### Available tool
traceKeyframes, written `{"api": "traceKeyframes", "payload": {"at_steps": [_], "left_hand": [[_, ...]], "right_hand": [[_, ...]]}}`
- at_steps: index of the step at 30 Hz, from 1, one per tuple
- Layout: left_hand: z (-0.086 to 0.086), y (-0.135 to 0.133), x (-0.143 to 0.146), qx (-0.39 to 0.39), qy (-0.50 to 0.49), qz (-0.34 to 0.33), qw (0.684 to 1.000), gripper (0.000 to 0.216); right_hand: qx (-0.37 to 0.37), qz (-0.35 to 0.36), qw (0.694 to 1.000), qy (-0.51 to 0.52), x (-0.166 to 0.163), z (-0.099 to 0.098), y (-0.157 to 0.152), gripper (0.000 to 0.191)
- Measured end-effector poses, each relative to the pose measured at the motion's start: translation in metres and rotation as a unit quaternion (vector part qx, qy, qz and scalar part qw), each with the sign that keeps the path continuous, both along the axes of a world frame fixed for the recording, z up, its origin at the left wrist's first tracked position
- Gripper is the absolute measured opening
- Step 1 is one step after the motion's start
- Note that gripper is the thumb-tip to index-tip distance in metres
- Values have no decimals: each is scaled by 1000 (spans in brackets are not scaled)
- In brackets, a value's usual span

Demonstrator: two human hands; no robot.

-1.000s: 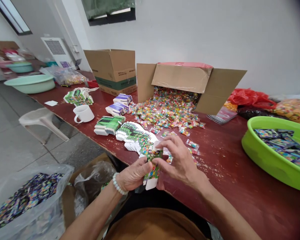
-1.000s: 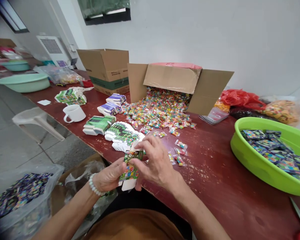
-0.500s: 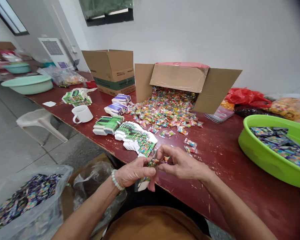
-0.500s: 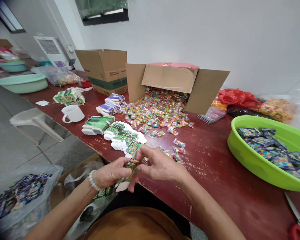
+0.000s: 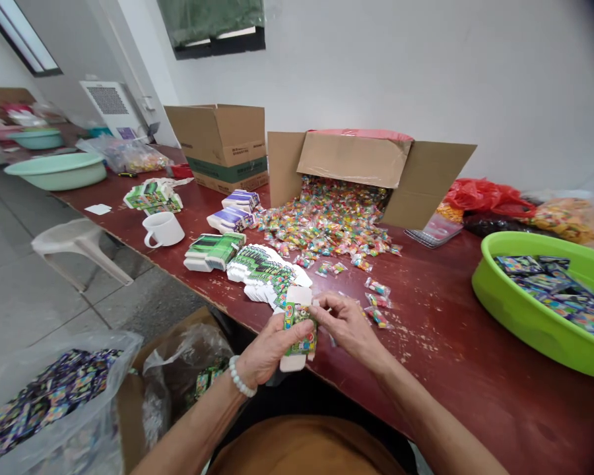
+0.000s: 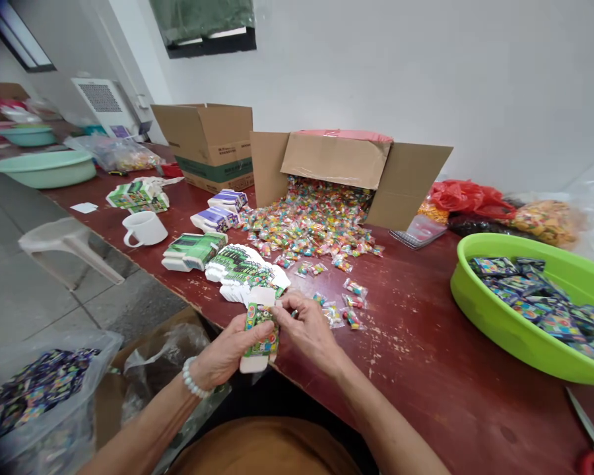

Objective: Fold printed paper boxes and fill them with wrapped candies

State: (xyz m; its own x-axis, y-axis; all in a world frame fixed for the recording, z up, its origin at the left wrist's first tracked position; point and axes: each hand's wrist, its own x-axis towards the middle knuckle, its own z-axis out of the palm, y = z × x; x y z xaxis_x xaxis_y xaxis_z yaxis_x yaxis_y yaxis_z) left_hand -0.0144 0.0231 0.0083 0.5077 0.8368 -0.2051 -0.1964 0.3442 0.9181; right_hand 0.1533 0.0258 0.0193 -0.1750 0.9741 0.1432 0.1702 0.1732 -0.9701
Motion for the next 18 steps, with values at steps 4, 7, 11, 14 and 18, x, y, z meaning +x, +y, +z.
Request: {"api": "traceKeyframes", "payload": {"at_steps": [4,7,11,14,18], "left_hand": [[-10,-1,2,121,50,92,987,44],[-14,-5,2,158,82,171,969,61],[-12,-12,4,173,85,214,958,61],[-9,-15,4,169,91,223,956,61],[-8,-11,2,154,85,210,962,58]], "right_hand": [[45,-55,994,-80,0,-1,1,25],[43,-59,996,-57,-3,-5,0,14],[27,-99,993,52,-15,-18,-3,39],[38,-103,990,89,-21,-30,-5,33],[21,-91,988,120,-22,-36,-4,31]]}}
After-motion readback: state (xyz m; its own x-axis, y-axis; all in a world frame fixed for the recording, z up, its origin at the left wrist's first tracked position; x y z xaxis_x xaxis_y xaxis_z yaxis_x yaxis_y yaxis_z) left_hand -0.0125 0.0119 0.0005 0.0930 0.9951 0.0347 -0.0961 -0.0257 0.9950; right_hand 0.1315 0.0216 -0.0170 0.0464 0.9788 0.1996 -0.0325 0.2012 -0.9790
